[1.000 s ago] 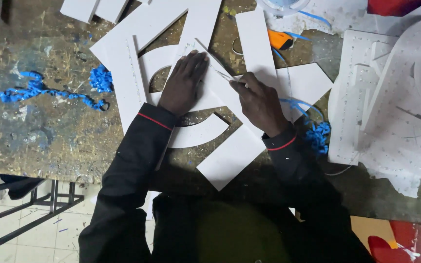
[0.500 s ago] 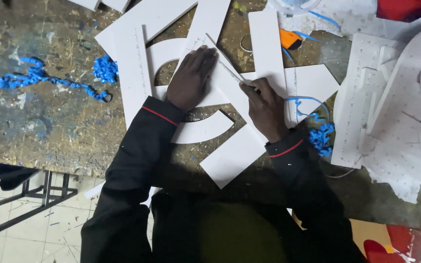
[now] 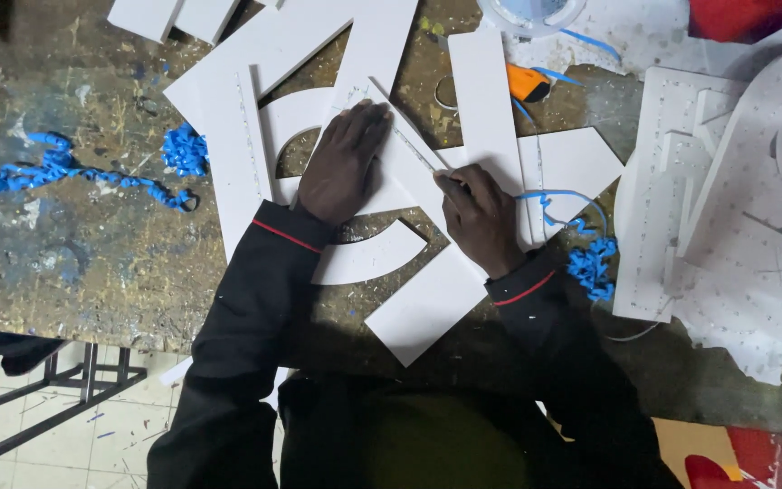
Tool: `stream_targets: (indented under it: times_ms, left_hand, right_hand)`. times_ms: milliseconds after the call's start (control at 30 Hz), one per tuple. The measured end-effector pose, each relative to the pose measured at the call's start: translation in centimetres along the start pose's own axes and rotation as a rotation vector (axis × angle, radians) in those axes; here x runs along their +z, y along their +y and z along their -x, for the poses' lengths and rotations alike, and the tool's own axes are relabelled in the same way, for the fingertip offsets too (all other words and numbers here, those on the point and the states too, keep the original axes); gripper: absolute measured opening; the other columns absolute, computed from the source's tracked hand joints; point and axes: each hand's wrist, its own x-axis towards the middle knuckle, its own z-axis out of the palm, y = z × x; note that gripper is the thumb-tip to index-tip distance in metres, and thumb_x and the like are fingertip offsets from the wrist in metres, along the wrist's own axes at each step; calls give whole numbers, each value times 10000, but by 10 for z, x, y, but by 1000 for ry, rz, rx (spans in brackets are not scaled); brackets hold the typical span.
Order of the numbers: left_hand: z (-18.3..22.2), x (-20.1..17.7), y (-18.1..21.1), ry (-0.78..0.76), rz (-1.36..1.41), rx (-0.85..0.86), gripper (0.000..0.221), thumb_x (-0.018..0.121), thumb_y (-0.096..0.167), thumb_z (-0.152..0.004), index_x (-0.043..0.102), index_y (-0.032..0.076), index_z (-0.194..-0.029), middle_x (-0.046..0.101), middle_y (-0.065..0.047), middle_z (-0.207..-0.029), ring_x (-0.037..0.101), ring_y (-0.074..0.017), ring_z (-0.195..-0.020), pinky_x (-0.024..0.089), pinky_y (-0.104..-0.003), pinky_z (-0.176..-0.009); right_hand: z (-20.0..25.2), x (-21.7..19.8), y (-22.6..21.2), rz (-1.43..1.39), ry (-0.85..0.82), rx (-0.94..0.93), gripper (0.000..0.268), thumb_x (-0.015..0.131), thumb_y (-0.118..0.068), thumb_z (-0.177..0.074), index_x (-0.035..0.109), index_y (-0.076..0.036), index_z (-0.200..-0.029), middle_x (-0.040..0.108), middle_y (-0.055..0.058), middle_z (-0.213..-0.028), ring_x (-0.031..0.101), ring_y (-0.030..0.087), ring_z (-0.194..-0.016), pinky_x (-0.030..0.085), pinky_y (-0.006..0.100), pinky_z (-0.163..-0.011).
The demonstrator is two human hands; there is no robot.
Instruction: Applying adhesive LED light strips to the interior of large foam-cut letters for sign assembly.
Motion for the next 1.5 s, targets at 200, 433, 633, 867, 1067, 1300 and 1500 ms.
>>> stream_targets:
  times_ms: [200,433,633,867,1067,1300,1500]
  left_hand:
    - [-1,-5,2,4,15,-17,681,617,160,-978,597,65,-1652,571,-177,-1639,484,-423,-1602,392,-557,-1303]
    - [-1,-8,7,-15,19,-58,693,640,148,-977,598,81,-1665,564,-152,-1665,474,-399,-1618,379,-545,-1319]
    - [-1,-4,5,6,23,-35,685,626,160,-977,599,65,-1655,574,-163,-1653,476,-406,-1621,371,-542,-1326]
    - [0,1,3,35,10,-18,659,633,159,-988,618,54,-1639,579,-166,-1641,488,-405,-1613,388,-542,-1316]
    - [-1,5,15,-63,-59,-7,815,777,162,-920,562,119,-1705,507,-228,-1709,429,-491,-1634,376,-614,-1322]
    - [16,58,70,-52,-42,116,625,716,151,-980,641,-7,-1581,552,-311,-1643,492,-524,-1590,434,-558,-1308]
    - [16,24,72,-86,-11,82,710,815,227,-970,605,2,-1610,533,-210,-1662,476,-438,-1603,379,-518,-1354]
  right_hand:
    - [-5,-1,-2,37,-9,-14,226,719,-13,-1051,838,-125,-1208,601,6,-1052,772,238,-969,654,315,-700]
    - [-2,-1,-1,-37,4,-16,243,687,15,-1054,848,-88,-1205,616,44,-1043,775,287,-956,648,343,-701]
    - [-6,-3,-2,-29,5,-3,233,693,12,-1044,862,-84,-1172,626,58,-1035,780,284,-929,650,328,-658]
    - [-6,-1,-1,-39,-26,7,221,698,7,-1038,852,-96,-1158,610,30,-1020,779,257,-930,649,312,-652]
    - [-7,-4,-4,-32,-30,25,201,722,-5,-1018,870,-93,-1122,614,21,-988,779,273,-915,677,334,-682]
    - [-1,2,-2,-18,-2,37,219,718,-5,-983,864,-115,-1104,628,18,-1016,781,288,-962,668,374,-698]
    - [-4,-5,-6,19,-39,38,226,694,-31,-1025,857,-136,-1139,609,-3,-1032,774,258,-930,668,339,-691]
